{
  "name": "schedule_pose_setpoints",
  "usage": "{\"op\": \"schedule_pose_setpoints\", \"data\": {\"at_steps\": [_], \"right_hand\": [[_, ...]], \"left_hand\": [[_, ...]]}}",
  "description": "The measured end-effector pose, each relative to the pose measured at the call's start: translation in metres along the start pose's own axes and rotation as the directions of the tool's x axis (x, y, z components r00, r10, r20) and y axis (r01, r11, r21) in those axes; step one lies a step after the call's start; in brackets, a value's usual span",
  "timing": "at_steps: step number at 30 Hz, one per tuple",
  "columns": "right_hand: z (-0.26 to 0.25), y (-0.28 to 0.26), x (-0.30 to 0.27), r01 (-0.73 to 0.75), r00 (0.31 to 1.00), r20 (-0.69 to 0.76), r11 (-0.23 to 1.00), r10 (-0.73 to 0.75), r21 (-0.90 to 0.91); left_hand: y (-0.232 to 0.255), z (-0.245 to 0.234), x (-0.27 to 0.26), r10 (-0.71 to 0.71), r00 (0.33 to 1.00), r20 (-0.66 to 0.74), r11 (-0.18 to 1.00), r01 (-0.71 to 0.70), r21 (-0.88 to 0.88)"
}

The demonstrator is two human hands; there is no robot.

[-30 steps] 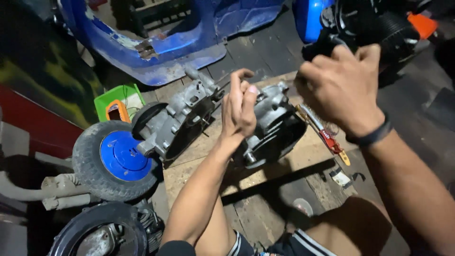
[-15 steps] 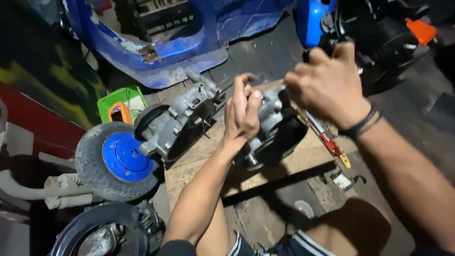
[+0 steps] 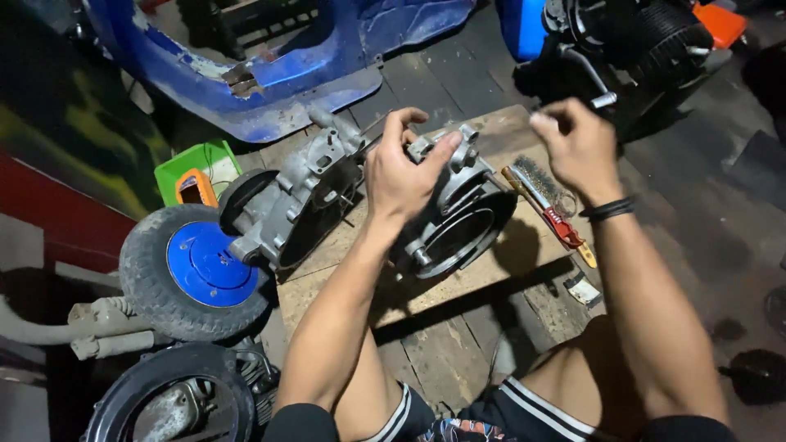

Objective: The person cleans a disassembled engine casing using a wire brush. They scrub the interior surfaces and crevices of the metal part, rotating it to access different areas. The person also uses their fingers to wipe away debris from the component.

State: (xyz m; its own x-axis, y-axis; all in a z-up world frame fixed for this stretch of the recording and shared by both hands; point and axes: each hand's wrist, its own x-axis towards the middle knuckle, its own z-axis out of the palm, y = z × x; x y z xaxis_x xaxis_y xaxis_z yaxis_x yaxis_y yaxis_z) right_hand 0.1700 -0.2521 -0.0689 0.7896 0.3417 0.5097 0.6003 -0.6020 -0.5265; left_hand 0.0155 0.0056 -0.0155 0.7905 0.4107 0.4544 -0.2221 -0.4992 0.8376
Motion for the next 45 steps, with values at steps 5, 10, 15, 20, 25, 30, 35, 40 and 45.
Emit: {"op": "schedule_pose_setpoints", "data": {"at_steps": [5, 10, 15, 20, 25, 30, 35, 40, 45], "right_hand": [[0.062, 0.121, -0.046, -0.341, 0.926, 0.151, 0.938, 0.345, -0.054], [0.052, 0.113, -0.062, -0.404, 0.804, 0.366, 0.882, 0.469, -0.242], [0.005, 0.034, -0.061, -0.445, 0.698, 0.579, 0.889, 0.421, -0.109], [0.018, 0.014, -0.084, -0.49, 0.681, 0.666, 0.865, 0.303, 0.107], [0.021, -0.015, -0.106, -0.492, 0.639, 0.769, 0.767, -0.004, 0.412], [0.013, -0.062, -0.109, -0.168, 0.668, 0.67, 0.813, -0.323, 0.558], [0.012, -0.092, -0.112, -0.073, 0.686, 0.663, 0.878, -0.3, 0.473], [0.023, -0.092, -0.118, -0.061, 0.737, 0.625, 0.895, -0.259, 0.442], [0.045, -0.115, -0.127, 0.148, 0.857, 0.388, 0.882, -0.34, 0.447]], "left_hand": [[0.003, -0.001, -0.008, 0.05, 0.998, -0.045, 0.999, -0.048, 0.025], [0.003, -0.019, -0.026, 0.095, 0.989, -0.114, 0.992, -0.104, -0.075], [-0.015, -0.074, -0.049, 0.122, 0.982, -0.143, 0.964, -0.151, -0.218], [-0.035, -0.116, -0.063, 0.214, 0.959, -0.186, 0.864, -0.275, -0.422], [-0.054, -0.15, -0.078, 0.19, 0.956, -0.222, 0.793, -0.283, -0.539], [-0.059, -0.177, -0.092, 0.049, 0.984, -0.17, 0.773, -0.146, -0.618], [-0.058, -0.193, -0.097, -0.056, 0.982, -0.182, 0.77, -0.074, -0.634], [-0.075, -0.213, -0.105, -0.041, 0.979, -0.2, 0.817, -0.082, -0.571], [-0.092, -0.247, -0.106, 0.096, 0.994, -0.057, 0.994, -0.099, -0.05]]}}
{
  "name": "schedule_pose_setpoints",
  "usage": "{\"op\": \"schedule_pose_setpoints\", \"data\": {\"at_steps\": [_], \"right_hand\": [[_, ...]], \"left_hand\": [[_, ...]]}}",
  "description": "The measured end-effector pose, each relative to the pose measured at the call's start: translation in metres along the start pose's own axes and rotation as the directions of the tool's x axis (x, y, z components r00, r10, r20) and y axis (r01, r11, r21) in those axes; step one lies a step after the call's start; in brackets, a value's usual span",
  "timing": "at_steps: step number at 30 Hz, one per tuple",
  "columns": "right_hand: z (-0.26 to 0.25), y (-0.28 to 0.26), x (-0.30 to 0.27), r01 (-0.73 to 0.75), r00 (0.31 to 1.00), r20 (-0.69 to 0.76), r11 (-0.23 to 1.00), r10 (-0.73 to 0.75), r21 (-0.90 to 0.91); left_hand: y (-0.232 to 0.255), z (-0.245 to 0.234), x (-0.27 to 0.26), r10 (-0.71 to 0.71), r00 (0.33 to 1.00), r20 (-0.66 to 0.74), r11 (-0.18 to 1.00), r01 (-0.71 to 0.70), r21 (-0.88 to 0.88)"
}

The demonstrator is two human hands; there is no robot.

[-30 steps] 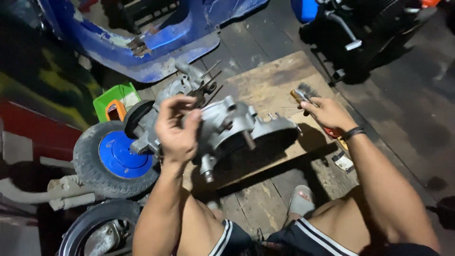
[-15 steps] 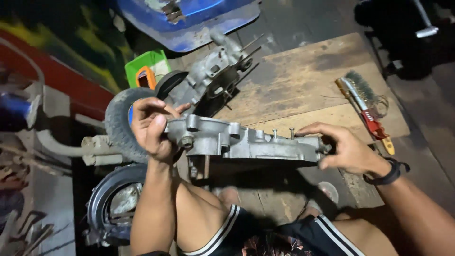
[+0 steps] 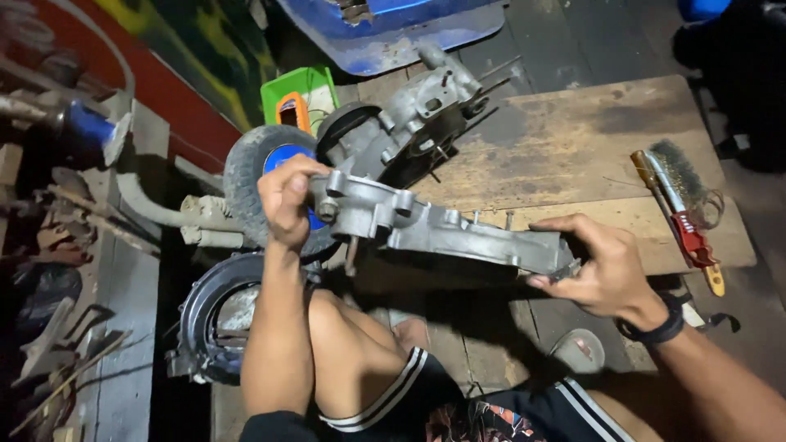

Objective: The person cleans a disassembled engine casing using a wire brush. They scrub the interior surfaces and crevices of the metal part, rotating it to access different areas. The person also uses their fingers to wipe away debris from the component.

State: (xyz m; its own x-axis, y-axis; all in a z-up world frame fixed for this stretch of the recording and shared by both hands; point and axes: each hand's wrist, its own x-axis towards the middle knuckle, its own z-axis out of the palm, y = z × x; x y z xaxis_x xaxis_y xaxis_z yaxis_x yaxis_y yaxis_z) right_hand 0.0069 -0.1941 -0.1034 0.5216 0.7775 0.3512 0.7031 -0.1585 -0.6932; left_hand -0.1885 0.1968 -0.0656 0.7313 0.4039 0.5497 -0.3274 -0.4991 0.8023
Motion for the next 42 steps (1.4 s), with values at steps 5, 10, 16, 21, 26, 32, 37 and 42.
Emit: {"op": "schedule_pose_setpoints", "data": {"at_steps": [5, 10, 16, 21, 26, 32, 37, 42], "right_hand": [[0.01, -0.033, 0.03, 0.213, 0.973, -0.046, 0.959, -0.225, -0.187], [-0.031, -0.033, 0.05, 0.333, 0.931, -0.032, 0.883, -0.363, -0.331], [-0.108, -0.046, 0.042, 0.417, 0.887, 0.104, 0.68, -0.451, -0.604], [-0.127, -0.042, 0.026, 0.483, 0.824, 0.292, 0.332, -0.486, -0.81], [-0.116, -0.001, 0.024, 0.481, 0.807, 0.288, 0.292, -0.515, -0.827], [-0.1, 0.041, 0.025, 0.531, 0.776, 0.334, 0.266, -0.535, -0.805], [-0.095, 0.046, 0.036, 0.609, 0.72, 0.423, 0.207, -0.55, -0.766], [-0.08, 0.065, 0.042, 0.582, 0.7, 0.338, 0.228, -0.63, -0.78]], "left_hand": [[-0.047, -0.008, -0.009, -0.108, 0.975, -0.194, 0.971, 0.062, -0.23], [-0.067, 0.006, -0.015, -0.124, 0.967, -0.224, 0.798, -0.037, -0.602], [-0.014, 0.043, 0.002, 0.082, 0.996, 0.031, 0.987, -0.077, -0.138], [0.005, 0.068, 0.016, -0.016, 0.969, 0.247, 0.961, -0.053, 0.27], [-0.008, 0.114, 0.004, -0.013, 0.875, 0.484, 0.821, -0.267, 0.505], [-0.024, 0.134, 0.002, -0.046, 0.757, 0.652, 0.687, -0.449, 0.571], [-0.035, 0.136, -0.004, -0.026, 0.726, 0.687, 0.665, -0.5, 0.554], [-0.052, 0.143, -0.002, -0.045, 0.709, 0.704, 0.588, -0.551, 0.592]]}}
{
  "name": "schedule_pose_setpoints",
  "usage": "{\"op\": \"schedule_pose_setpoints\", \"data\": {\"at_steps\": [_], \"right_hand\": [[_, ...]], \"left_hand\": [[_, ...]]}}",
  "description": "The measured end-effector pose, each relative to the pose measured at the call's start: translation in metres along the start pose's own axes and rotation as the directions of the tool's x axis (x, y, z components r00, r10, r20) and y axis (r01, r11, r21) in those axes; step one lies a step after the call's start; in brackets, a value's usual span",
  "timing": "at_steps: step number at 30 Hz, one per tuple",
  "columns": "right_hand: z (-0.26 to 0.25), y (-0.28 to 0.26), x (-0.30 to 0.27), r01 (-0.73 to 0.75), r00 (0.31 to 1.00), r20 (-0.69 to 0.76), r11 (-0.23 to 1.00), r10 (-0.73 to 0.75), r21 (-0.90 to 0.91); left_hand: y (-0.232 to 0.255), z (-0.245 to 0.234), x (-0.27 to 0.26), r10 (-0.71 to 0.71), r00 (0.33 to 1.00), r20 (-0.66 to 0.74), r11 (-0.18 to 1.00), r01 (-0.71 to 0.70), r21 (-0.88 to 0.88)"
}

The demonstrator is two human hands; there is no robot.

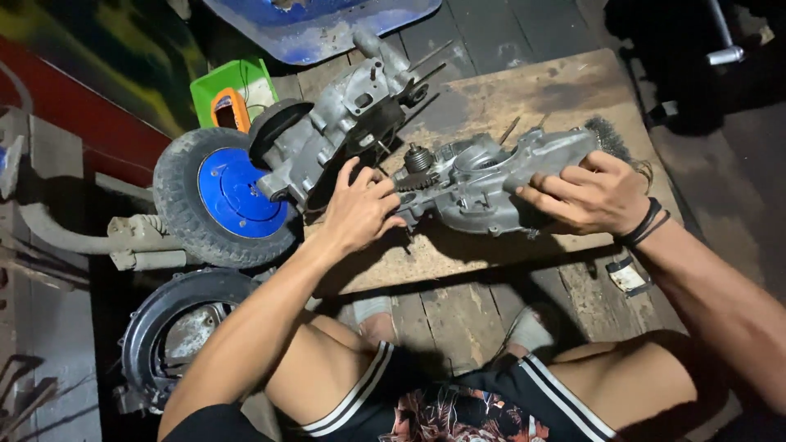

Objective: The person cleans a disassembled engine casing using a wire brush. They scrub the interior surfaces and crevices of the metal part, rotating it to access different areas. The person also uses their fingers to wipe away debris from the component.

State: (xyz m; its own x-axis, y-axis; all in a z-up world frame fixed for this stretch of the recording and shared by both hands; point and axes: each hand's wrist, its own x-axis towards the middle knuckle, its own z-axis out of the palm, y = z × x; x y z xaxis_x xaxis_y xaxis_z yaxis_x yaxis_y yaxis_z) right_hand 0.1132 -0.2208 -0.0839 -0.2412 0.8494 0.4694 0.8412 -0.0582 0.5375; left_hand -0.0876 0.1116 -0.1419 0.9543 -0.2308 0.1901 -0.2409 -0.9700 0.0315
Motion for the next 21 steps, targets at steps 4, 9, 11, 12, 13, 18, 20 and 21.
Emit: {"op": "schedule_pose_setpoints", "data": {"at_steps": [4, 9, 11, 12, 13, 18, 20, 21], "right_hand": [[0.008, -0.003, -0.016, -0.042, 0.998, -0.05, 0.999, 0.042, 0.005], [0.03, -0.021, -0.064, -0.111, 0.993, -0.037, 0.989, 0.115, 0.102], [0.028, -0.031, -0.074, -0.141, 0.99, -0.008, 0.983, 0.143, 0.117], [0.026, -0.037, -0.078, -0.165, 0.986, 0.012, 0.977, 0.165, 0.133], [0.022, -0.04, -0.08, -0.172, 0.985, 0.019, 0.977, 0.17, 0.129], [0.008, -0.05, -0.083, -0.163, 0.986, 0.06, 0.979, 0.156, 0.124], [0.009, -0.049, -0.081, -0.173, 0.984, 0.057, 0.976, 0.167, 0.133], [0.01, -0.048, -0.079, -0.182, 0.983, 0.054, 0.973, 0.176, 0.142]], "left_hand": [[0.005, 0.004, 0.003, 0.028, 0.998, -0.061, 0.999, -0.029, -0.021], [0.004, 0.026, 0.006, 0.075, 0.993, -0.087, 0.997, -0.071, 0.038], [0.009, 0.026, 0.009, 0.081, 0.996, -0.048, 0.996, -0.08, 0.027], [0.012, 0.026, 0.009, 0.08, 0.997, -0.011, 0.997, -0.08, 0.023], [0.016, 0.028, 0.008, 0.089, 0.996, -0.01, 0.996, -0.088, 0.018], [0.032, 0.032, 0.005, 0.054, 0.992, 0.118, 0.998, -0.052, -0.023], [0.032, 0.031, 0.009, 0.013, 0.986, 0.166, 0.999, -0.007, -0.037], [0.032, 0.03, 0.011, -0.03, 0.976, 0.214, 0.998, 0.042, -0.049]]}}
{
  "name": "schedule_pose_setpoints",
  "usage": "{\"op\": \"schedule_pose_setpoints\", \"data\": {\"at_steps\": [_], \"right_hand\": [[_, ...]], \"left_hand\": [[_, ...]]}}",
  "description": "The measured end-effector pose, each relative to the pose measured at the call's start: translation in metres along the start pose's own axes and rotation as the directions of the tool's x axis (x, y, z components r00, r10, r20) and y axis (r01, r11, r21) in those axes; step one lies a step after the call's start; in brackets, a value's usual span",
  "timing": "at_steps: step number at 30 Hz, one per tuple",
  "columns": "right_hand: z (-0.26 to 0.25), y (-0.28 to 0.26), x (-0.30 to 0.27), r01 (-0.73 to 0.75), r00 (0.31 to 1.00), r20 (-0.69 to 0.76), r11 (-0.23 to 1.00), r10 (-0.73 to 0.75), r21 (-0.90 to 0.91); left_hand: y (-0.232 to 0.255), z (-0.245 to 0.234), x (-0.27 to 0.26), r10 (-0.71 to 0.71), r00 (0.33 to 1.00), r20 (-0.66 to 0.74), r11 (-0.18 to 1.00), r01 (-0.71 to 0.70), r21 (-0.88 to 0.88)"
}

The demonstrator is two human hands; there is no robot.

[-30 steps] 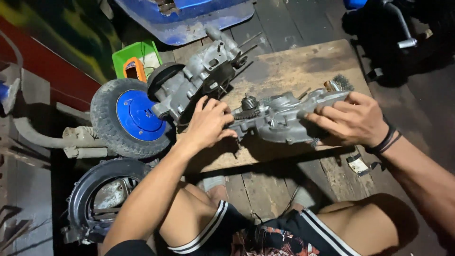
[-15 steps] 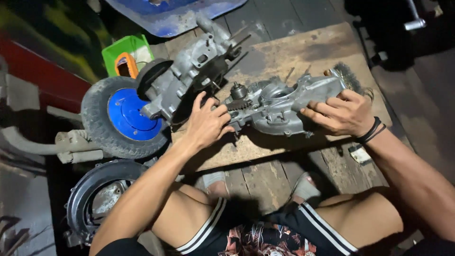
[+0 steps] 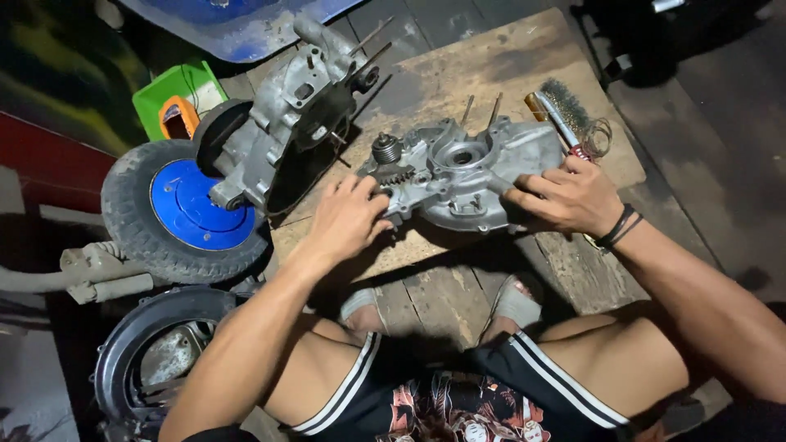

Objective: The person cleans a disassembled engine casing using a wire brush. They scrub the interior surfaces and crevices of the metal part, rotating it to access different areas. The person also uses their fingers to wipe away debris from the component.

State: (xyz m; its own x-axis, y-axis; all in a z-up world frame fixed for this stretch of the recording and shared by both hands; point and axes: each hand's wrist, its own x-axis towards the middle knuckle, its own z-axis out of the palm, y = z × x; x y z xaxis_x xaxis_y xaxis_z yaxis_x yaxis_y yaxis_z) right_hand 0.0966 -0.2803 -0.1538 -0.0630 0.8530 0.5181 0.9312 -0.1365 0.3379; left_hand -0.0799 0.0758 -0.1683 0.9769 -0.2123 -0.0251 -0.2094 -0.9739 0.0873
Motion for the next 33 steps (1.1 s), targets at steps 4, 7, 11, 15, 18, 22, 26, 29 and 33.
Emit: {"op": "schedule_pose_setpoints", "data": {"at_steps": [4, 7, 11, 15, 18, 22, 26, 29, 33], "right_hand": [[-0.002, -0.001, 0.022, -0.002, 0.999, -0.038, 1.0, 0.003, 0.029], [-0.005, -0.003, 0.04, 0.011, 0.997, -0.08, 0.998, -0.006, 0.062], [-0.001, -0.013, 0.052, -0.001, 0.995, -0.097, 0.999, 0.006, 0.054], [0.013, -0.028, 0.052, -0.046, 0.996, -0.076, 0.999, 0.048, 0.019], [-0.013, -0.045, 0.081, -0.14, 0.99, 0.004, 0.988, 0.14, 0.058], [-0.018, -0.061, 0.088, -0.225, 0.974, 0.067, 0.966, 0.218, 0.128], [-0.034, -0.068, 0.104, -0.316, 0.944, 0.172, 0.919, 0.281, 0.235], [-0.044, -0.063, 0.115, -0.389, 0.905, 0.289, 0.883, 0.313, 0.262], [-0.064, -0.028, 0.13, -0.647, 0.74, 0.539, 0.645, 0.402, 0.407]], "left_hand": [[-0.003, -0.028, -0.006, -0.078, 0.997, 0.026, 0.995, 0.076, 0.071], [-0.009, -0.039, -0.012, -0.144, 0.989, 0.043, 0.986, 0.14, 0.091], [-0.008, -0.049, -0.017, -0.259, 0.963, 0.067, 0.966, 0.258, 0.024], [0.001, -0.064, -0.015, -0.278, 0.952, 0.128, 0.96, 0.278, 0.018], [0.018, -0.075, -0.006, -0.172, 0.984, 0.04, 0.985, 0.171, 0.006], [0.027, -0.054, 0.007, -0.143, 0.988, -0.055, 0.99, 0.144, 0.015], [0.016, -0.039, 0.012, -0.077, 0.989, -0.129, 0.993, 0.087, 0.075], [0.011, -0.036, 0.015, -0.07, 0.986, -0.153, 0.994, 0.082, 0.073], [0.008, -0.043, 0.015, -0.064, 0.92, -0.388, 0.988, 0.113, 0.104]]}}
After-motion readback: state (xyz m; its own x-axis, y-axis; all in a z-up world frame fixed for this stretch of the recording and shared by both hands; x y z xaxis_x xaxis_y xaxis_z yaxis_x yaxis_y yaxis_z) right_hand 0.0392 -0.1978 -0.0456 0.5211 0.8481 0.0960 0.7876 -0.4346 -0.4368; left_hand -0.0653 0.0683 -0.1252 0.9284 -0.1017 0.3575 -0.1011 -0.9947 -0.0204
